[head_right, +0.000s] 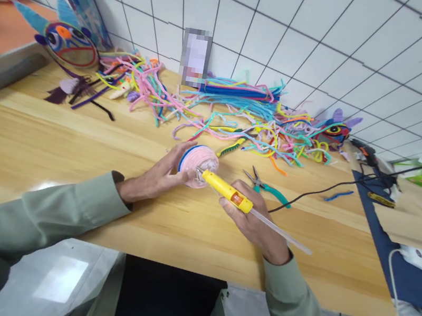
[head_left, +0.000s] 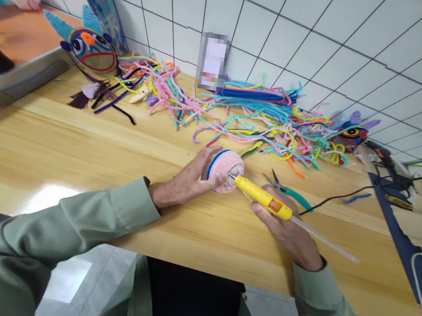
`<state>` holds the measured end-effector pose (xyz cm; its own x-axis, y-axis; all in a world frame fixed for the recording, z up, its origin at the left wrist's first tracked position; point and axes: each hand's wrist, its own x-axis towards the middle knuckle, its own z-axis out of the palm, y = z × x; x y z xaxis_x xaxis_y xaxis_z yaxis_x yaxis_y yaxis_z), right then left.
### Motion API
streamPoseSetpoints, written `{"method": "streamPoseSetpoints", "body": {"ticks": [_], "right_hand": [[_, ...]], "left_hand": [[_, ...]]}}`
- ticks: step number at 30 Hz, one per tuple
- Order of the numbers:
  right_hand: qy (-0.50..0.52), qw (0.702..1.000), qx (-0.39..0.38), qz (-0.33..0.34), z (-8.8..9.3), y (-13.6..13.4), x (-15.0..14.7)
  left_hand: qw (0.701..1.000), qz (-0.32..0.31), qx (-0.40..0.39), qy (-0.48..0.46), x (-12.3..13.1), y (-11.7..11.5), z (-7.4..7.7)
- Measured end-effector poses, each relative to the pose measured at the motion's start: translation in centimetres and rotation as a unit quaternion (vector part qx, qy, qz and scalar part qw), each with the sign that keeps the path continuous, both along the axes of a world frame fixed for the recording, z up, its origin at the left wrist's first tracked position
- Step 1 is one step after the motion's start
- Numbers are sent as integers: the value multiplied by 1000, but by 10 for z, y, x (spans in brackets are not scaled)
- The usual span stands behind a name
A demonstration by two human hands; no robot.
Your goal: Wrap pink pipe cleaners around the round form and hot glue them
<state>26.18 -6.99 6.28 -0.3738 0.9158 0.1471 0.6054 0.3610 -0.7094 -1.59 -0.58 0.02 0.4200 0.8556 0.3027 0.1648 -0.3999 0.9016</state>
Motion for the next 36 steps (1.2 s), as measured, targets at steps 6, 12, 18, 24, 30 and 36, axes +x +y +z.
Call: {"method": "streamPoseSetpoints", "body": {"ticks": [6,12,18,24,30,36], "right_hand": [[-3,1000,-9,3,-4,1,1],[19,999,22,19,-5,1,3],[41,998,6,-46,-15,-11,16],[79,982,-2,-171,-27,-16,51],[-141,951,66,-267,-30,-9,145],[-231,907,69,-346,-47,9,213]], "left_hand": [[1000,2,-3,-11,3,1,-2],[1000,1,1,8,0,3,-1],[1000,6,-2,1,-1,5,-1],[1000,11,-4,15,-3,3,0],[999,29,-13,30,-4,2,-2],[999,33,6,35,-3,3,-5]]}}
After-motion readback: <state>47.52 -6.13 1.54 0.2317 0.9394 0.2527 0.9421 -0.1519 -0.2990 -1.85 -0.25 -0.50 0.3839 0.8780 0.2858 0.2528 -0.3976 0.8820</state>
